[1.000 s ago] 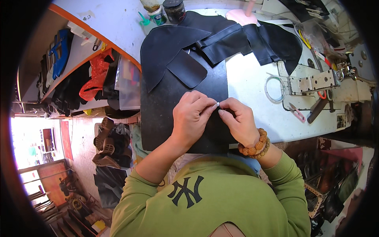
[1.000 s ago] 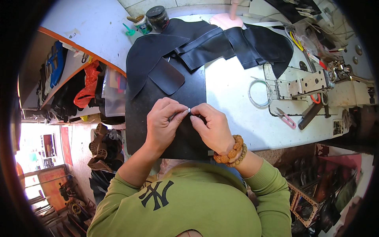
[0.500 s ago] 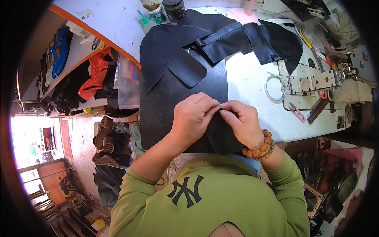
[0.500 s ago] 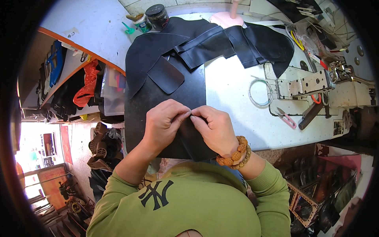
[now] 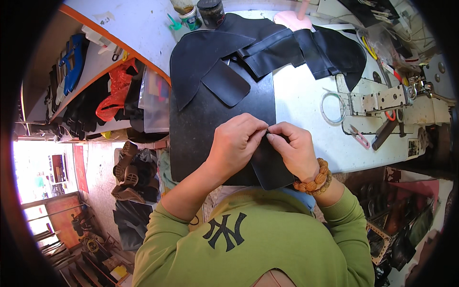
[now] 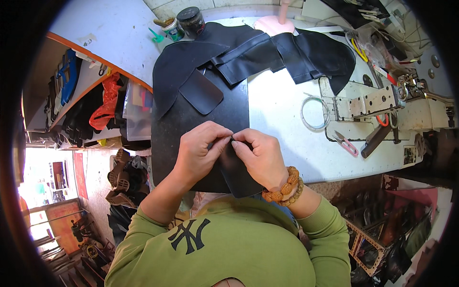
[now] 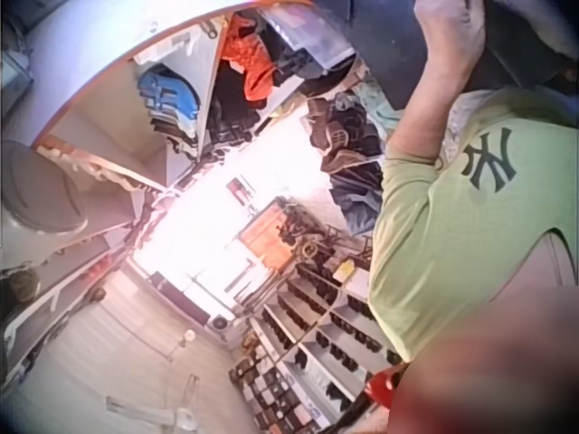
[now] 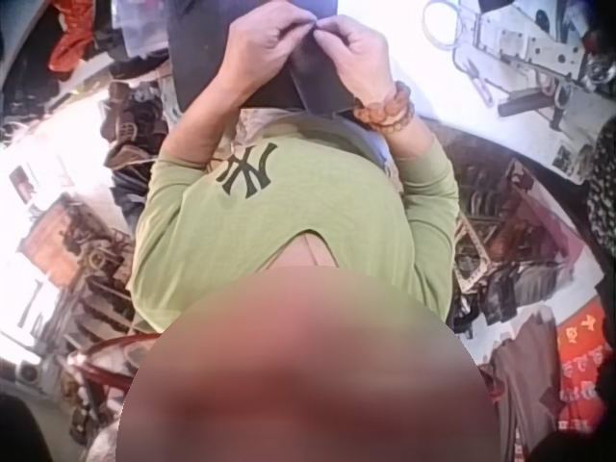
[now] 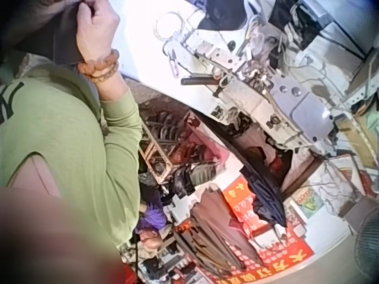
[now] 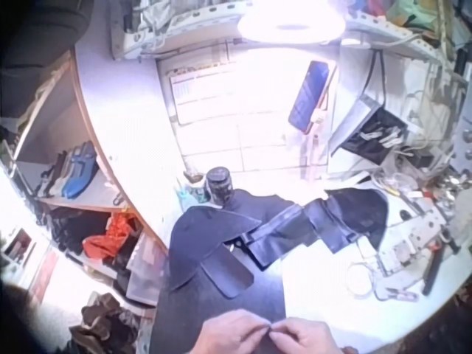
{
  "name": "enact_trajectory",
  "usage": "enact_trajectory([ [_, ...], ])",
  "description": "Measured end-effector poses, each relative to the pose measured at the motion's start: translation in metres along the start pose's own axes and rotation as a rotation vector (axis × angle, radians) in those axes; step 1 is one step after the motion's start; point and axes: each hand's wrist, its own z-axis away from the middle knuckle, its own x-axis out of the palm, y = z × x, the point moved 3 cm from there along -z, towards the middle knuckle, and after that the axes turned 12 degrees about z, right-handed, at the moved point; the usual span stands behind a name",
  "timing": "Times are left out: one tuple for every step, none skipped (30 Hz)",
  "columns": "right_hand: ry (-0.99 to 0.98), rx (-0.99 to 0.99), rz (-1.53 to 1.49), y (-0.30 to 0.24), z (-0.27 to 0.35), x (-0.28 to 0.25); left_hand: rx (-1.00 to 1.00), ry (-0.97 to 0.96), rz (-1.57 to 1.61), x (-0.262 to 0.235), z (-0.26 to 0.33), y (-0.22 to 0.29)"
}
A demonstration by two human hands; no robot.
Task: The person handles black leather pieces on a worktable, applies double-sided tape to edges, and uses scissors to trim the leather. They repeatedly align and adjust the pieces, then cut along marked lines.
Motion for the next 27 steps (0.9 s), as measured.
enact_trajectory([
  [0.014,-0.015,0.009,0.000,0.000,0.000,0.012,-0.001,-0.018,0.000,-0.001,0.001],
  [0.026,-0.039,0.042,-0.001,0.001,0.000,0.010,0.004,-0.028,0.001,-0.001,0.003],
  [0.040,-0.063,0.075,-0.002,0.001,0.001,0.000,0.013,-0.041,0.003,0.000,0.004],
  [0.057,-0.093,0.113,-0.003,0.001,0.001,-0.006,0.023,-0.053,0.004,0.001,0.006],
  [0.066,-0.103,0.114,-0.003,0.001,0.002,0.046,0.021,-0.116,0.005,0.001,0.009],
  [0.079,-0.117,0.121,-0.003,0.001,0.002,0.102,0.020,-0.176,0.007,0.001,0.012],
  [0.093,-0.129,0.129,-0.003,0.001,0.002,0.153,0.020,-0.228,0.009,0.000,0.015],
  [0.111,-0.149,0.140,-0.003,0.001,0.002,0.183,0.002,-0.280,0.011,0.000,0.016],
  [0.116,-0.154,0.160,-0.003,0.000,0.002,0.203,0.002,-0.293,0.013,-0.001,0.017],
  [0.130,-0.168,0.165,-0.003,0.000,0.001,0.211,-0.002,-0.304,0.014,-0.002,0.018],
  [0.143,-0.172,0.174,-0.002,0.000,0.000,0.211,-0.005,-0.316,0.016,-0.003,0.019],
  [0.145,-0.176,0.156,-0.001,0.000,-0.001,0.177,-0.017,-0.301,0.017,-0.004,0.019],
  [0.145,-0.163,0.146,0.001,0.000,-0.002,0.191,-0.026,-0.317,0.019,-0.005,0.020],
  [0.143,-0.150,0.134,0.002,0.001,-0.003,0.212,-0.025,-0.328,0.020,-0.006,0.021],
  [0.136,-0.129,0.121,0.004,0.001,-0.004,0.237,-0.026,-0.337,0.022,-0.008,0.021],
  [0.126,-0.105,0.082,0.007,0.002,-0.005,0.231,-0.014,-0.316,0.023,-0.009,0.021],
  [0.131,-0.079,0.056,0.010,0.003,-0.007,0.229,-0.005,-0.293,0.024,-0.010,0.020],
  [0.131,-0.052,0.024,0.013,0.003,-0.007,0.222,0.005,-0.268,0.025,-0.011,0.018],
  [0.125,-0.010,-0.006,0.016,0.004,-0.008,0.182,0.015,-0.220,0.025,-0.011,0.015],
  [0.126,0.010,-0.061,0.018,0.004,-0.009,0.140,0.027,-0.170,0.026,-0.012,0.012],
  [0.125,0.040,-0.112,0.020,0.005,-0.010,0.091,0.039,-0.121,0.026,-0.012,0.008],
  [0.128,0.080,-0.155,0.023,0.005,-0.011,-0.011,0.063,-0.002,0.025,-0.012,0.003],
  [0.146,0.081,-0.218,0.024,0.007,-0.013,-0.068,0.104,0.074,0.022,-0.013,-0.002],
  [0.168,0.093,-0.271,0.027,0.008,-0.017,-0.134,0.144,0.159,0.019,-0.014,-0.008],
  [0.195,0.103,-0.321,0.030,0.010,-0.021,-0.185,0.180,0.238,0.016,-0.016,-0.014],
  [0.213,0.088,-0.354,0.033,0.014,-0.028,-0.203,0.234,0.256,0.009,-0.019,-0.019],
  [0.258,0.110,-0.395,0.038,0.018,-0.036,-0.226,0.291,0.273,0.003,-0.026,-0.025],
])
